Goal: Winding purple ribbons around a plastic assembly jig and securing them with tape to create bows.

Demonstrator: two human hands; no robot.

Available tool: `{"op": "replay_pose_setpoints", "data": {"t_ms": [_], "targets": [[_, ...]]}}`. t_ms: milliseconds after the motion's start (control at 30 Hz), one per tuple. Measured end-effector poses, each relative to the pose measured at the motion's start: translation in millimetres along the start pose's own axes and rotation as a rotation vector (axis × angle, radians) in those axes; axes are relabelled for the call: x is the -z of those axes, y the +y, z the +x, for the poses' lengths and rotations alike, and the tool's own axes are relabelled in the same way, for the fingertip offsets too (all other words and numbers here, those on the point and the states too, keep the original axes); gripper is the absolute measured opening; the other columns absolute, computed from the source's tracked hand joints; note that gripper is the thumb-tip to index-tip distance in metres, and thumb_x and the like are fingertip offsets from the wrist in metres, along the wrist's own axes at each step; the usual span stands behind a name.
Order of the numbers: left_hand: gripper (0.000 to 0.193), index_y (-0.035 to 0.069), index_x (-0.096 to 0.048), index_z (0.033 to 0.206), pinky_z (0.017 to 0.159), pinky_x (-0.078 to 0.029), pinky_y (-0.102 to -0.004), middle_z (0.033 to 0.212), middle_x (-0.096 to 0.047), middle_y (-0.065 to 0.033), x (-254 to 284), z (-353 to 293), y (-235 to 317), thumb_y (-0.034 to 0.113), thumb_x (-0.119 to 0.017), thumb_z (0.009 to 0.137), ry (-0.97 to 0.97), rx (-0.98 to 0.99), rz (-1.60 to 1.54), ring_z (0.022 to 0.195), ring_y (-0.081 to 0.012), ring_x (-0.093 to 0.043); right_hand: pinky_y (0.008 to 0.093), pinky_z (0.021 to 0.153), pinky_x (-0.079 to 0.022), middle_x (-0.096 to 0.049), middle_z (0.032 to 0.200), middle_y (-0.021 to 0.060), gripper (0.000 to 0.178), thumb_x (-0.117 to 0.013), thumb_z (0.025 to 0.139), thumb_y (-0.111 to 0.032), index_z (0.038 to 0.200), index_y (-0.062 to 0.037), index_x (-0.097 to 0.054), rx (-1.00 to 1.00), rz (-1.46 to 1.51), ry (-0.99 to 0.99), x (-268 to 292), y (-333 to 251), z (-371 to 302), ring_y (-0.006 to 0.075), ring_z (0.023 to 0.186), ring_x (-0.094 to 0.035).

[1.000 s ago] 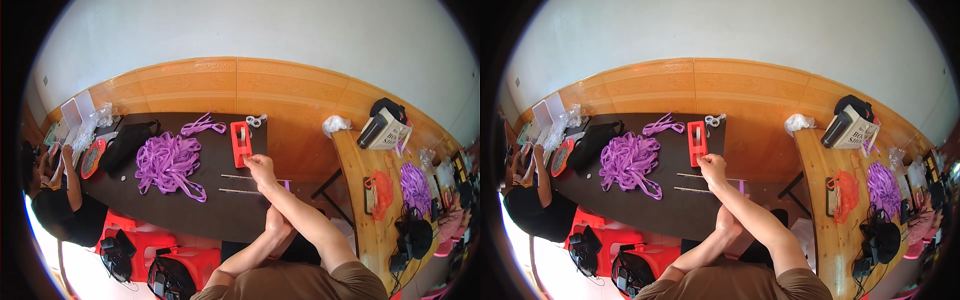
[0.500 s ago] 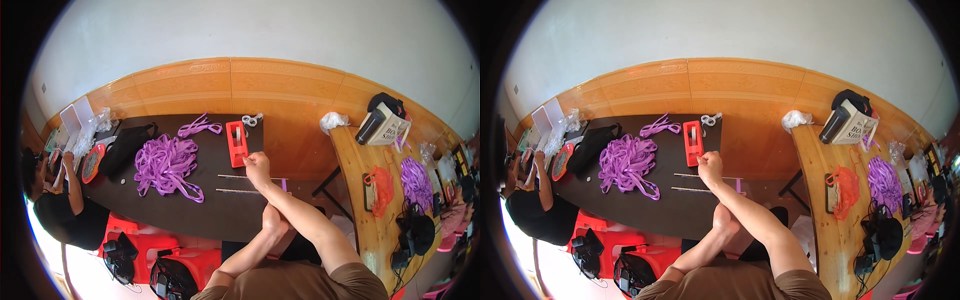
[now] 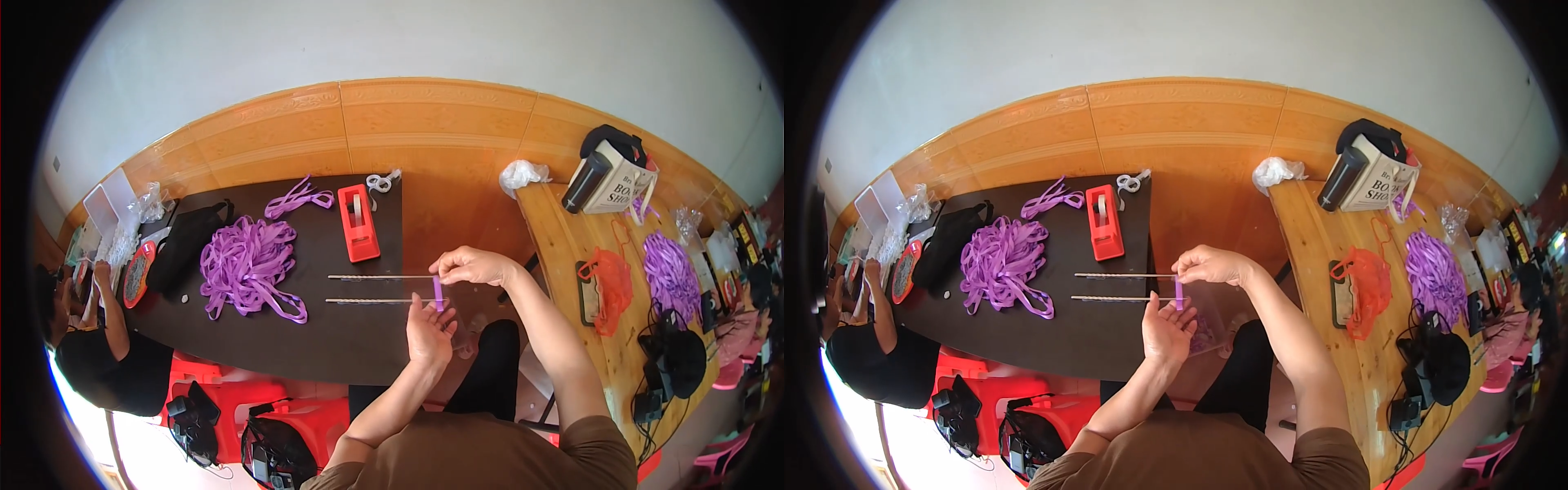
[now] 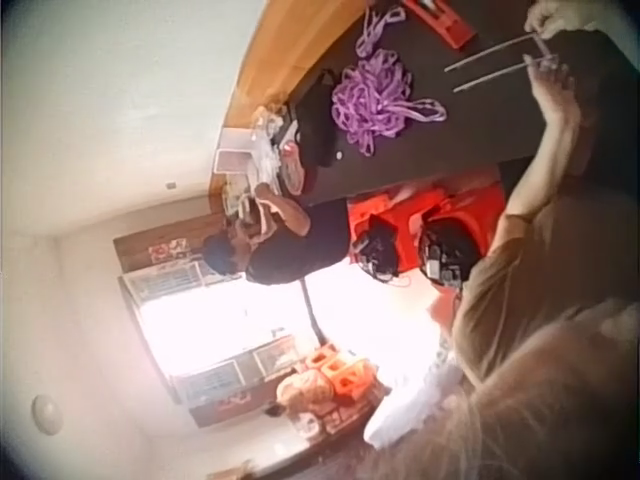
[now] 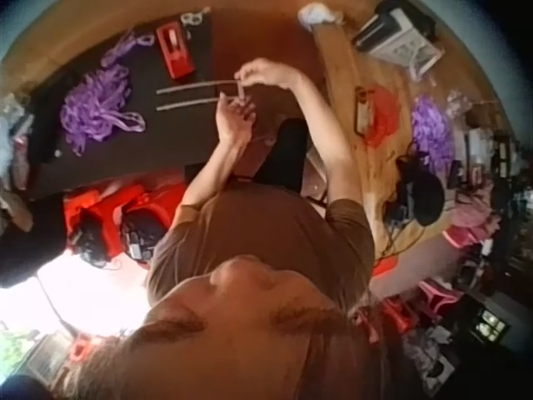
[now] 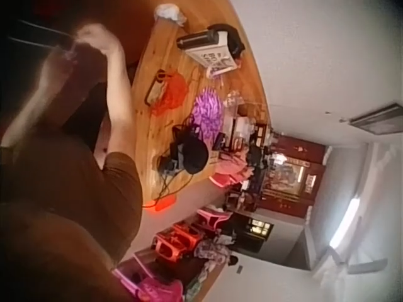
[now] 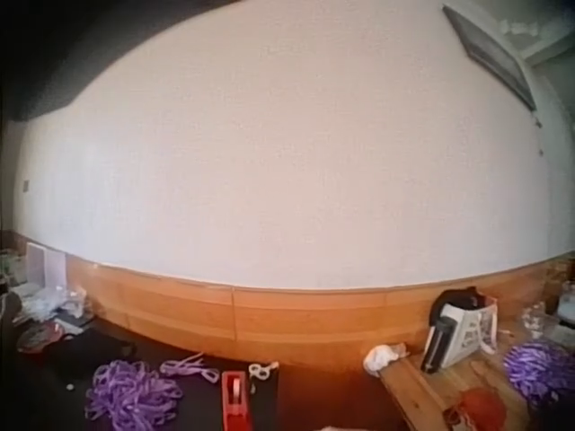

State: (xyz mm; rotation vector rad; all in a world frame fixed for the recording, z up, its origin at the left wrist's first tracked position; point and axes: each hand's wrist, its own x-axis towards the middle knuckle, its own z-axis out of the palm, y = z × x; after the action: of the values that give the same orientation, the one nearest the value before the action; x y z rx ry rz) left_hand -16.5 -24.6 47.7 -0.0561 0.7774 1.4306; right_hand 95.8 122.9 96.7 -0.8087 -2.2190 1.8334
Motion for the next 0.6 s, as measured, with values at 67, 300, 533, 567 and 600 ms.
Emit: {"op": "replay_pose_setpoints", "data": {"t_ms": [67,300,533,567,600], "targets": [[0.048,0.007,-0.055,0.096,0.081,-0.033,-0.0346,0.102,-0.056,-0.0055,-3,0,-3,0.054,-0.045,0.088,0.031,-0.014,0.000,0.091,-0.0195,-0.050,0.0323,0.090,-0.037,-0.056,0.112,0.0148,0.014,-0.062,0.081,-0.011,0.072,-0.0041,-0.055,0.021,-0.022,-0.040,0,6,1,0.0188,0.111,-0.048],[0.043,0.010,-0.055,0.081,0.078,-0.034,-0.0365,0.095,-0.058,-0.0047,-5,12,-9,0.052,-0.052,0.085,0.133,-0.079,-0.007,0.088,-0.0201,-0.050,0.0333,0.087,-0.039,-0.059,0.103,0.0127,0.015,-0.063,0.078,-0.011,0.070,-0.0018,-0.055,0.073,-0.189,-0.116,5,19,11,0.0218,0.109,-0.050],[0.041,0.011,-0.049,0.067,0.076,-0.034,-0.0374,0.089,-0.060,-0.0052,-7,20,-12,0.048,-0.056,0.084,0.169,-0.125,-0.010,0.084,-0.0195,-0.052,0.0315,0.083,-0.040,-0.060,0.096,0.0112,0.012,-0.063,0.076,-0.012,0.071,-0.0005,-0.060,0.062,-0.253,-0.136,6,23,19,0.0206,0.102,-0.053],[0.040,0.011,-0.049,0.067,0.075,-0.035,-0.0372,0.089,-0.060,-0.0054,-6,21,-13,0.047,-0.056,0.084,0.171,-0.143,-0.001,0.083,-0.0195,-0.052,0.0315,0.083,-0.040,-0.060,0.096,0.0112,0.012,-0.063,0.076,-0.012,0.071,-0.0005,-0.060,0.062,-0.253,-0.136,6,22,19,0.0206,0.102,-0.053],[0.040,0.011,-0.049,0.067,0.074,-0.035,-0.0370,0.089,-0.060,-0.0056,-6,22,-13,0.046,-0.056,0.084,0.174,-0.162,0.008,0.083,-0.0194,-0.053,0.0308,0.080,-0.041,-0.060,0.096,0.0112,0.012,-0.063,0.074,-0.011,0.071,-0.0003,-0.061,0.049,-0.251,-0.130,5,22,19,0.0195,0.096,-0.054]]}}
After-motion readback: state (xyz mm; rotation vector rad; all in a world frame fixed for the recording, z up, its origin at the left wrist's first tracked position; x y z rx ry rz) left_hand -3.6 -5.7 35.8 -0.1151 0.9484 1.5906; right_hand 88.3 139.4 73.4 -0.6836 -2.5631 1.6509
